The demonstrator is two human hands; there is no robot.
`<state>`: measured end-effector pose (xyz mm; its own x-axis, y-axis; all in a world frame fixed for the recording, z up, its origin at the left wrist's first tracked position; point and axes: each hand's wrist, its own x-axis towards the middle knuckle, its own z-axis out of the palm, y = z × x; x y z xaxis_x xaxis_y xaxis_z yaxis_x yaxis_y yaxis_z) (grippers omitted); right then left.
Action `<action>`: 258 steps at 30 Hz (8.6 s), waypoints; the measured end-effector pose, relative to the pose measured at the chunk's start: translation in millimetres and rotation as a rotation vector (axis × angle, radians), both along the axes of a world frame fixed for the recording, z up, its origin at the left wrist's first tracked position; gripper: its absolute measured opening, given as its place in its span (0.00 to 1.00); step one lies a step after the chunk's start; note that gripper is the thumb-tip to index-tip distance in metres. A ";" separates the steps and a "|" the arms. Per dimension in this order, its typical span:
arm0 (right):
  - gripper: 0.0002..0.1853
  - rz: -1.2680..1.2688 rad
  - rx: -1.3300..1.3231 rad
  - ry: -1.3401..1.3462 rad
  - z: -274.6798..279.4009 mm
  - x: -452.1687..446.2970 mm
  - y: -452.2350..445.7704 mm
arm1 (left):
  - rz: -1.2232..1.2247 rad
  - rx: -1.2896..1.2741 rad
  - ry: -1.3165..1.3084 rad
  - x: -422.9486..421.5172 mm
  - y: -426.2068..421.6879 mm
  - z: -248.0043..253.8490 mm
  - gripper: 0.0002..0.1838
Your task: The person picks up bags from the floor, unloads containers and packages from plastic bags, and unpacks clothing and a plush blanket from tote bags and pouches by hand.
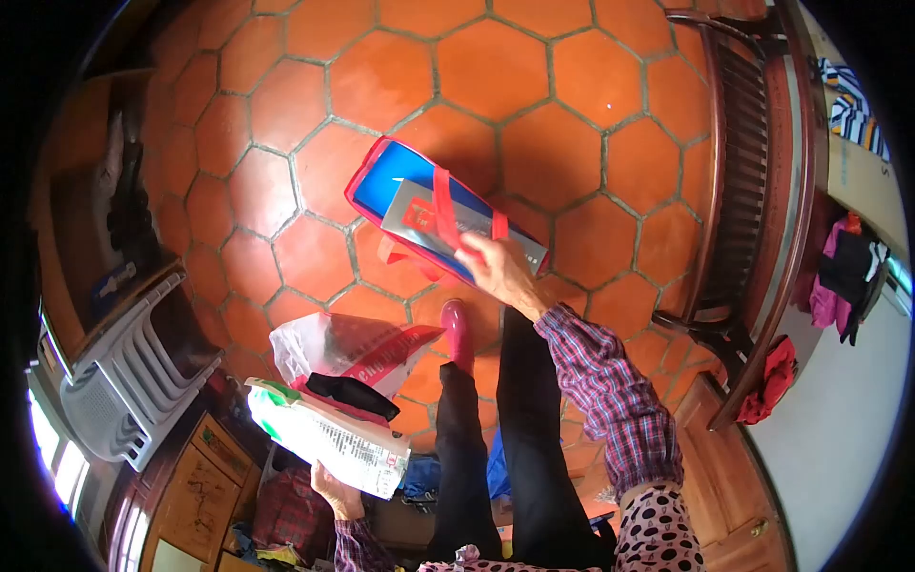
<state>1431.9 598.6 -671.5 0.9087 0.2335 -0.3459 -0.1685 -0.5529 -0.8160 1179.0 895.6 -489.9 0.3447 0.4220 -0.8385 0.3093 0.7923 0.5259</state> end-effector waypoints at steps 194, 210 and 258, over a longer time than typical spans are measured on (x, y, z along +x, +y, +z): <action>0.15 -2.255 -0.004 0.398 203.6 -789.9 -209.3 | -2.283 -0.618 0.327 -240.5 -638.6 147.7 0.27; 0.17 -2.920 0.244 0.284 235.4 -900.9 -210.9 | -2.893 -1.061 0.373 -614.3 -824.1 181.5 0.27; 0.10 -3.877 0.311 -0.452 267.2 -1733.0 -407.6 | -3.140 -0.705 0.313 -1524.3 -1052.8 141.6 0.27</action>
<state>-301.0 191.0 -404.3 -0.7866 0.3658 -0.4974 0.5544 0.0638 -0.8298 -345.4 -157.1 -348.3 -0.7128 -0.2224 -0.6651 -0.1645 -0.8689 0.4668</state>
